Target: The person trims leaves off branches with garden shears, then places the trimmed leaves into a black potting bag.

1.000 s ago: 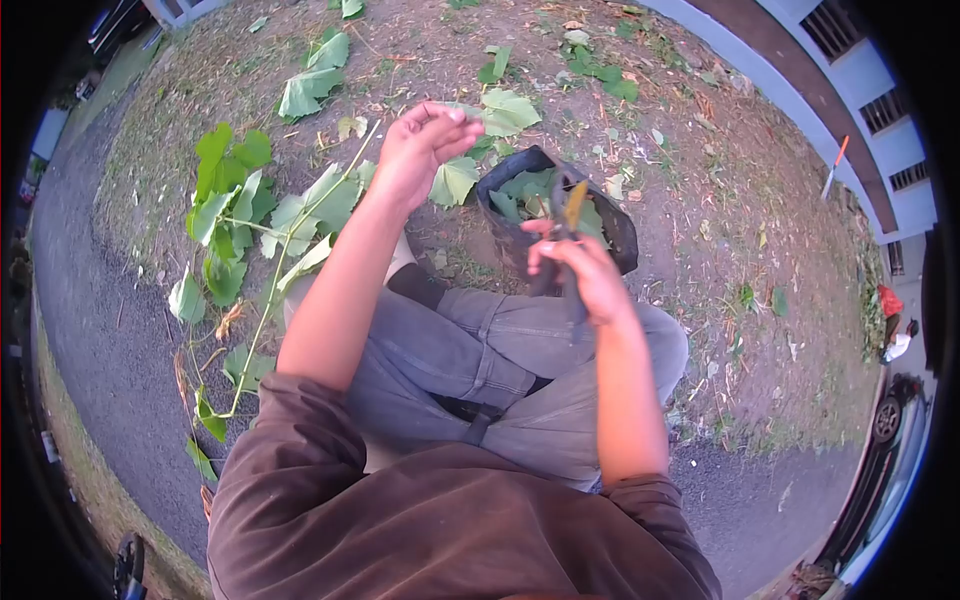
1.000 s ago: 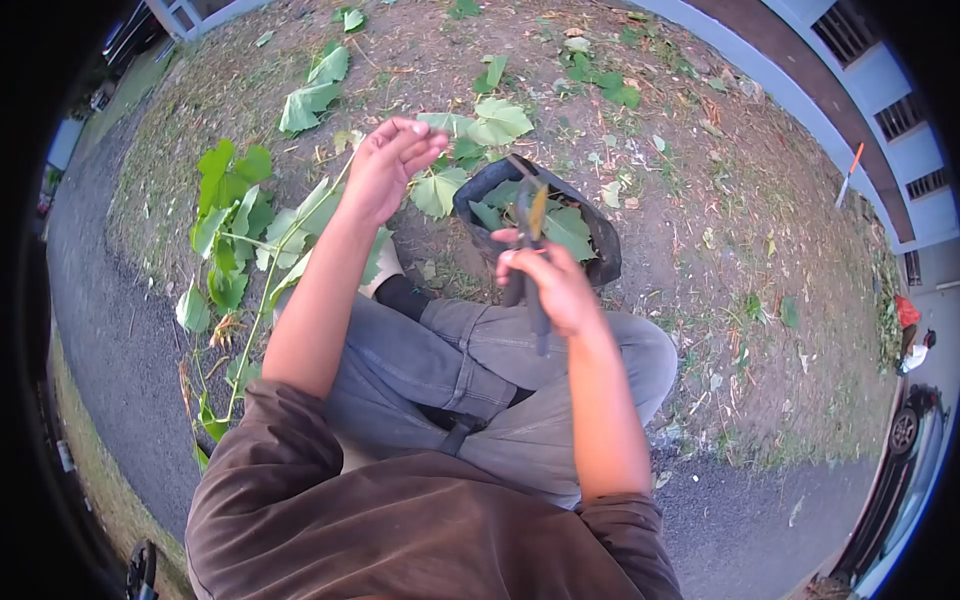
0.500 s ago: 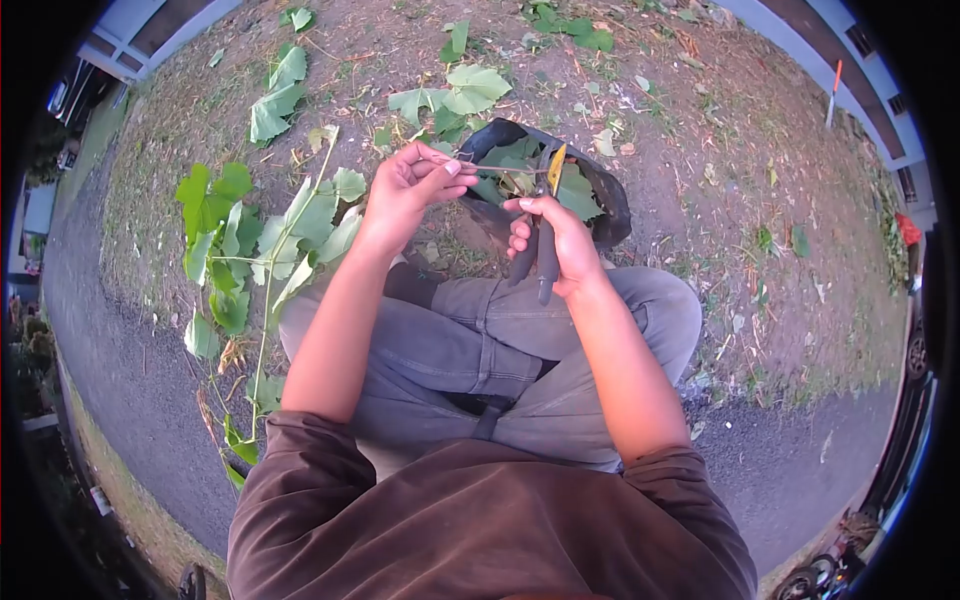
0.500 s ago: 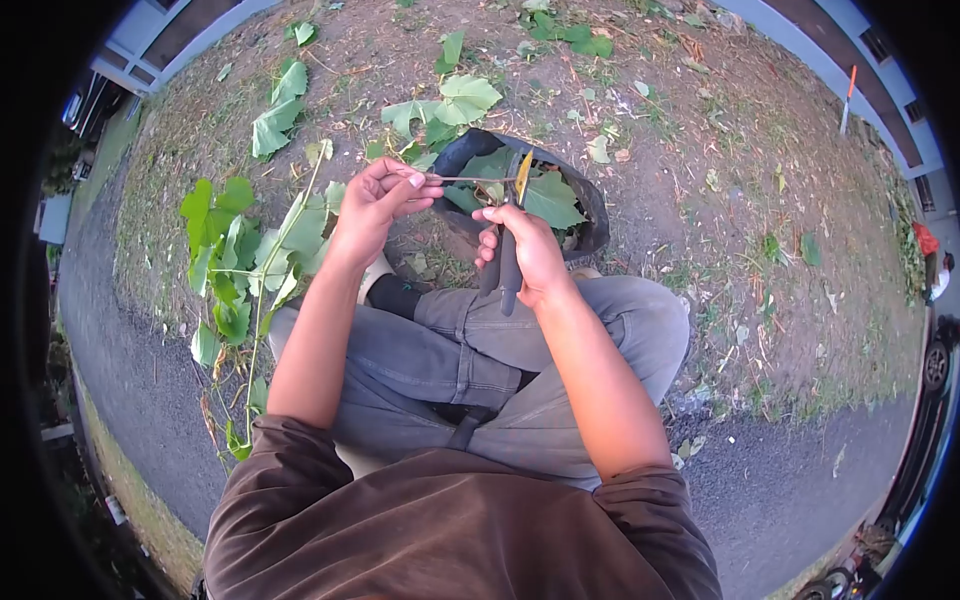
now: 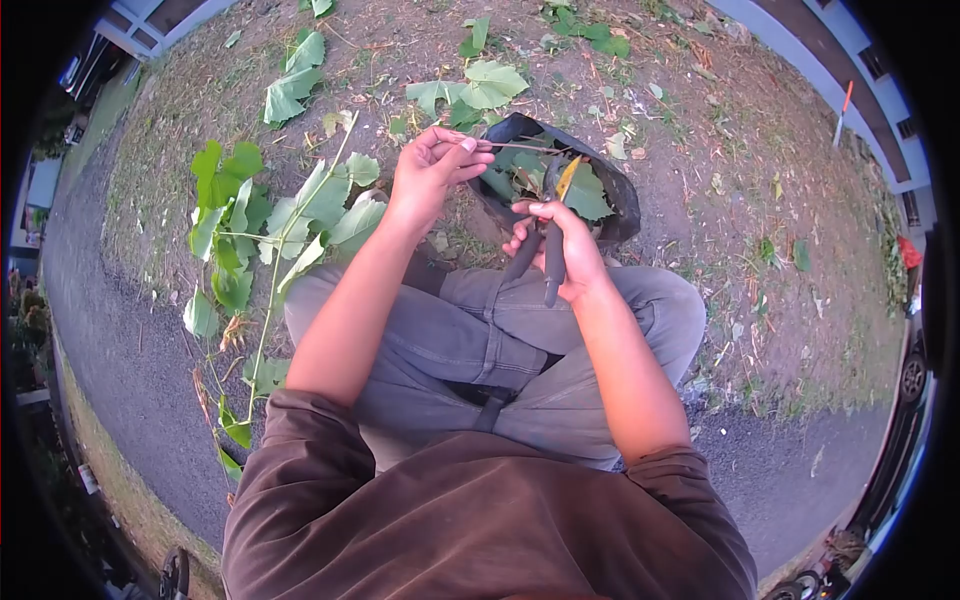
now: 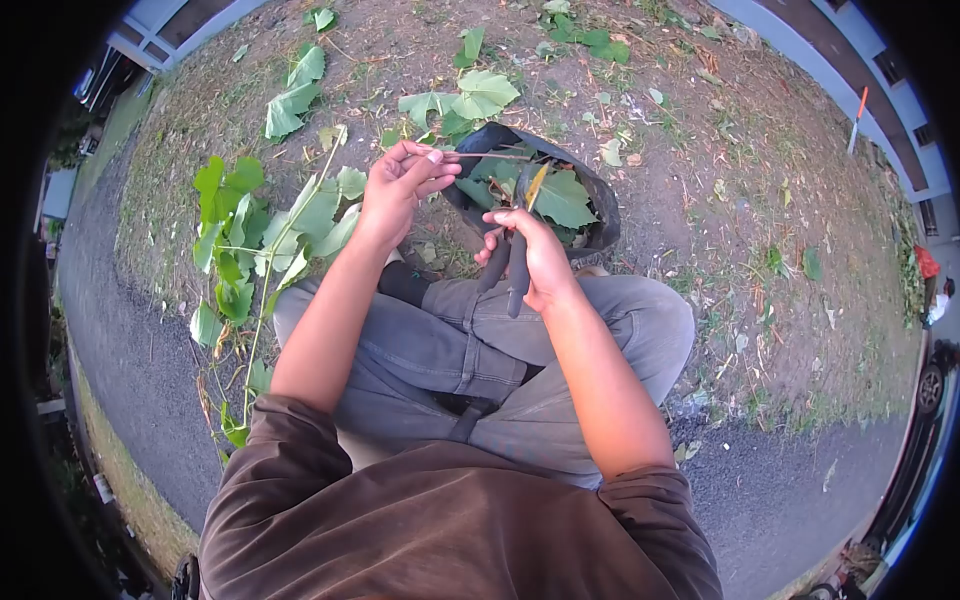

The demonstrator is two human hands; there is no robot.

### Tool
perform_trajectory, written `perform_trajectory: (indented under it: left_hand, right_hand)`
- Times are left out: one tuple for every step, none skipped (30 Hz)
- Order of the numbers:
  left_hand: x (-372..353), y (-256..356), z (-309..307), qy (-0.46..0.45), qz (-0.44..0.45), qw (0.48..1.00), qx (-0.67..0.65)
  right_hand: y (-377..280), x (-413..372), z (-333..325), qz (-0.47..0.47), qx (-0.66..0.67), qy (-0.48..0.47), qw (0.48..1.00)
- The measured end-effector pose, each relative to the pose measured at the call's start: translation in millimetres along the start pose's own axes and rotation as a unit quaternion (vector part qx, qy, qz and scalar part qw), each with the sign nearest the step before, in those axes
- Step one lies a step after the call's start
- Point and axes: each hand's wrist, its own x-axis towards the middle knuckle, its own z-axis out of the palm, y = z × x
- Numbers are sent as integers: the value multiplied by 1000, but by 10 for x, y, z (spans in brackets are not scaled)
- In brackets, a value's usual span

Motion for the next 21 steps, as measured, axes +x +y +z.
perform_trajectory:
  left_hand:
    - [-2, 11, -16, 1, 1, 1000, 0]
    - [-9, 24, -35, -24, -20, 999, 18]
    - [-12, 46, -34, -49, -39, 997, 37]
    - [-30, 42, -9, -49, -39, 997, 36]
    - [-61, 18, 35, -52, -36, 996, 60]
    - [-71, -2, 75, -55, -33, 994, 84]
    - [-70, -32, 93, -55, -34, 994, 83]
    - [-72, -65, 109, -69, -26, 994, 79]
    - [-73, -87, 131, -84, -19, 993, 74]
    - [-73, -108, 155, -85, -20, 993, 74]
    - [-80, -127, 178, -70, -17, 994, 85]
    - [-74, -140, 199, -55, -13, 994, 96]
    - [-62, -152, 216, -54, -12, 994, 96]
    - [-52, -163, 225, -42, -8, 993, 108]
    - [-38, -180, 221, -29, -3, 992, 120]
    - [-14, -196, 223, -15, -4, 995, 100]
    - [-2, -201, 205, -12, -2, 995, 100]
    - [5, -176, 209, 6, 3, 995, 95]
    - [10, -155, 217, 23, 7, 996, 90]
    - [20, -148, 219, 23, 9, 996, 89]
    - [25, -153, 208, 28, 25, 996, 85]
  right_hand:
    - [2, -7, -1, 1, -1, -1, 1000]
    - [1, -18, 2, 3, -42, -12, 999]
    - [-6, -22, 6, 5, -84, -22, 996]
    - [9, 13, -14, 0, -95, -34, 995]
    - [12, 25, -15, 1, -95, -33, 995]
    - [8, 31, 11, -16, -93, -25, 995]
    - [3, 28, 27, -32, -91, -17, 995]
    - [-8, 18, 29, -31, -91, -16, 995]
    - [-22, 8, 33, -26, -90, -2, 996]
    - [-36, -3, 32, -22, -88, 12, 996]
    - [-47, -17, 29, -22, -88, 13, 996]
    - [-61, -27, 30, -8, -79, 23, 997]
    - [-70, -31, 30, 6, -69, 32, 997]
    - [-71, -27, 27, 7, -70, 30, 997]
    - [-69, -14, 23, -1, -75, 42, 996]
    - [-65, -2, 26, -9, -80, 54, 995]
    - [-64, 7, 33, -8, -82, 51, 995]
    - [-66, 10, 36, 6, -32, 29, 999]
    - [-62, 6, 36, 20, 19, 8, 1000]
    - [-38, -4, 45, 9, -17, 6, 1000]
    - [-18, -7, 47, 10, -17, 6, 1000]
